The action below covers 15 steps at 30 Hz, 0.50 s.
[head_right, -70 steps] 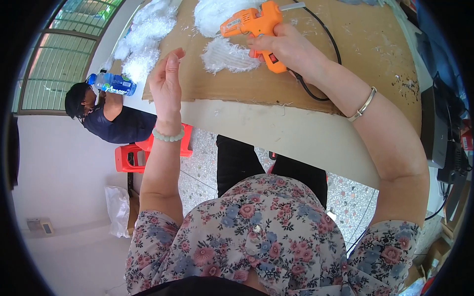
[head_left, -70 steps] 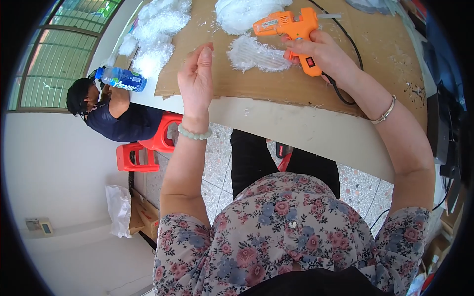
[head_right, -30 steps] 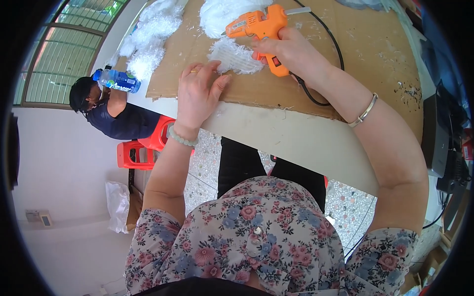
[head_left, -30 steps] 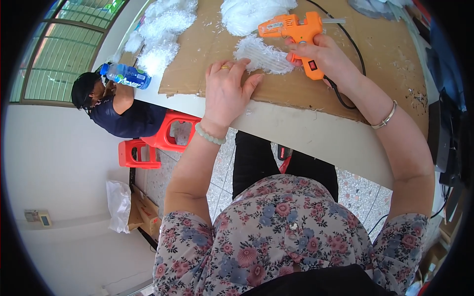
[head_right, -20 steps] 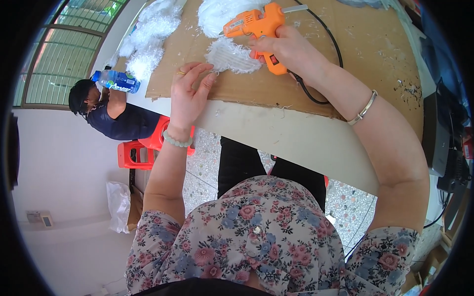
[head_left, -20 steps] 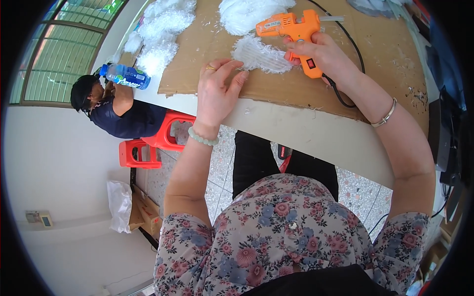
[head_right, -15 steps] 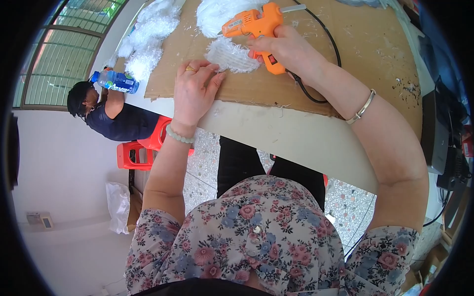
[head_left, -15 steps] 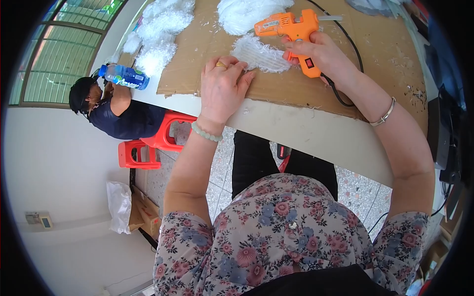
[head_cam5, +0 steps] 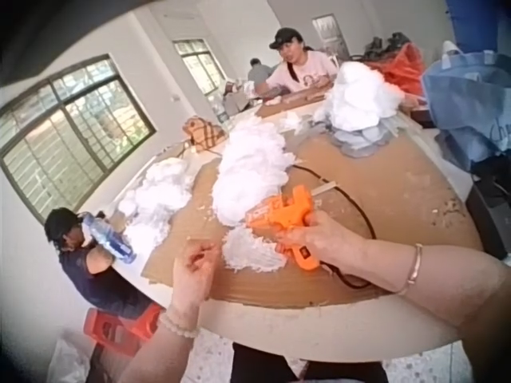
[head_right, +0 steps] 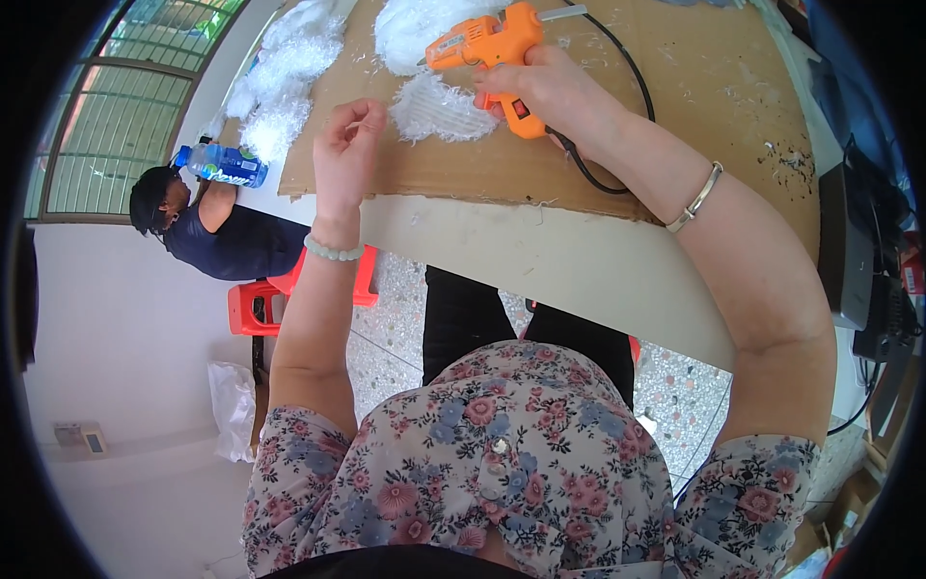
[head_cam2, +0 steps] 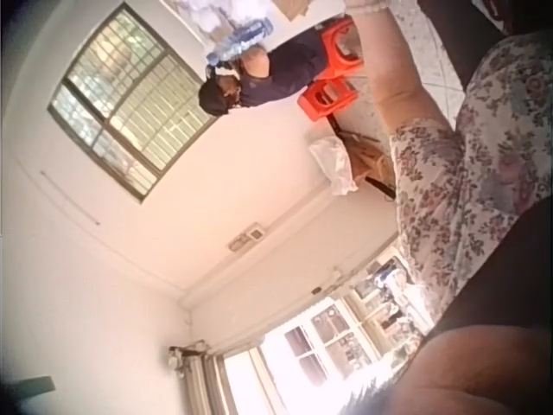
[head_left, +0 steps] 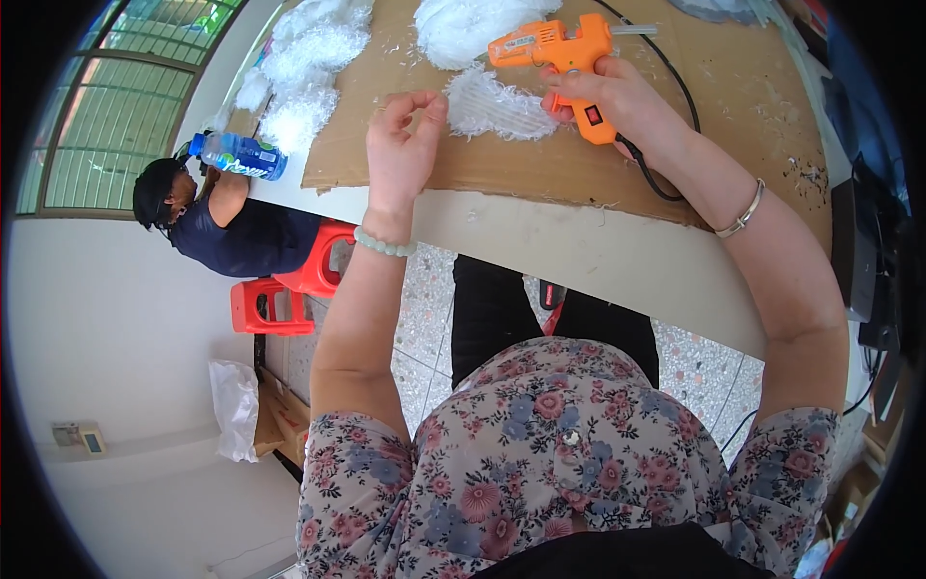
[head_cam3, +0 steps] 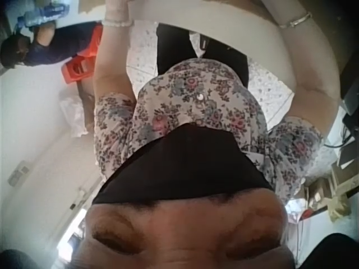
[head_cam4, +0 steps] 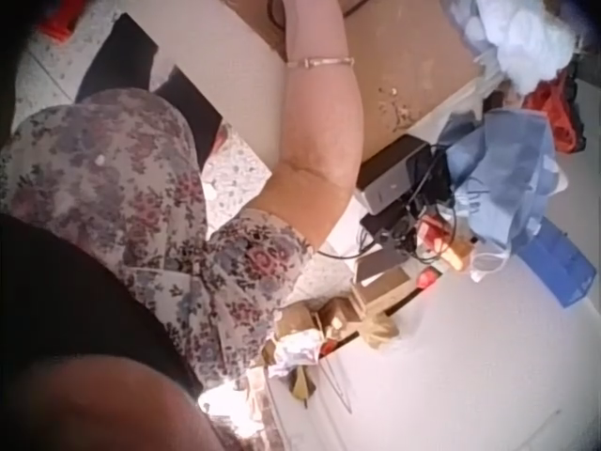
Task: Gluing white stuffing material onto a template using a hot glue gun.
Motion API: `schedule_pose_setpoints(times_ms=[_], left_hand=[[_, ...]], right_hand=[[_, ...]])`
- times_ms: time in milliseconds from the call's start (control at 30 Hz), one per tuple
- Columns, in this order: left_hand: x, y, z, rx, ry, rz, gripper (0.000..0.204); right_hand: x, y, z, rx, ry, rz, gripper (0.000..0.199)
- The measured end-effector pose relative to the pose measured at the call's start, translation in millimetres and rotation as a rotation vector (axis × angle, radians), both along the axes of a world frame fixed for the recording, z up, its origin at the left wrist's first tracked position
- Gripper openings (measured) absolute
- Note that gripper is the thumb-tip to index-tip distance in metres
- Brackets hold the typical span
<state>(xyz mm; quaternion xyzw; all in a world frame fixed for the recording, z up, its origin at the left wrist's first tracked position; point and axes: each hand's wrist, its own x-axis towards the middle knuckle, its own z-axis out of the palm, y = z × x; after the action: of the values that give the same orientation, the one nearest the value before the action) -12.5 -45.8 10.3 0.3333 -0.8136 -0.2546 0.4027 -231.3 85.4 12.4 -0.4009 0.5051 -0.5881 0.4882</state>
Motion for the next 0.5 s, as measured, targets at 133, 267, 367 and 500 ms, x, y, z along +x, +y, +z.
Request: schedule_pose_setpoints(times_ms=[133,267,367,500], left_hand=[[-4,18,6,-0.658,-0.319,-0.199,0.017],[-8,14,6,-0.254,-0.263,-0.162,0.019],[-7,8,15,0.235,0.116,-0.117,0.026],[3,0,15,0.324,0.274,-0.036,0.034]], right_hand=[[1,2,2,0.005,-0.008,-0.009,0.038],[-1,-1,-2,-0.002,-0.015,-0.009,0.038],[-2,-1,-5,-0.032,-0.046,0.014,0.038],[0,5,3,-0.034,-0.058,0.007,0.036]])
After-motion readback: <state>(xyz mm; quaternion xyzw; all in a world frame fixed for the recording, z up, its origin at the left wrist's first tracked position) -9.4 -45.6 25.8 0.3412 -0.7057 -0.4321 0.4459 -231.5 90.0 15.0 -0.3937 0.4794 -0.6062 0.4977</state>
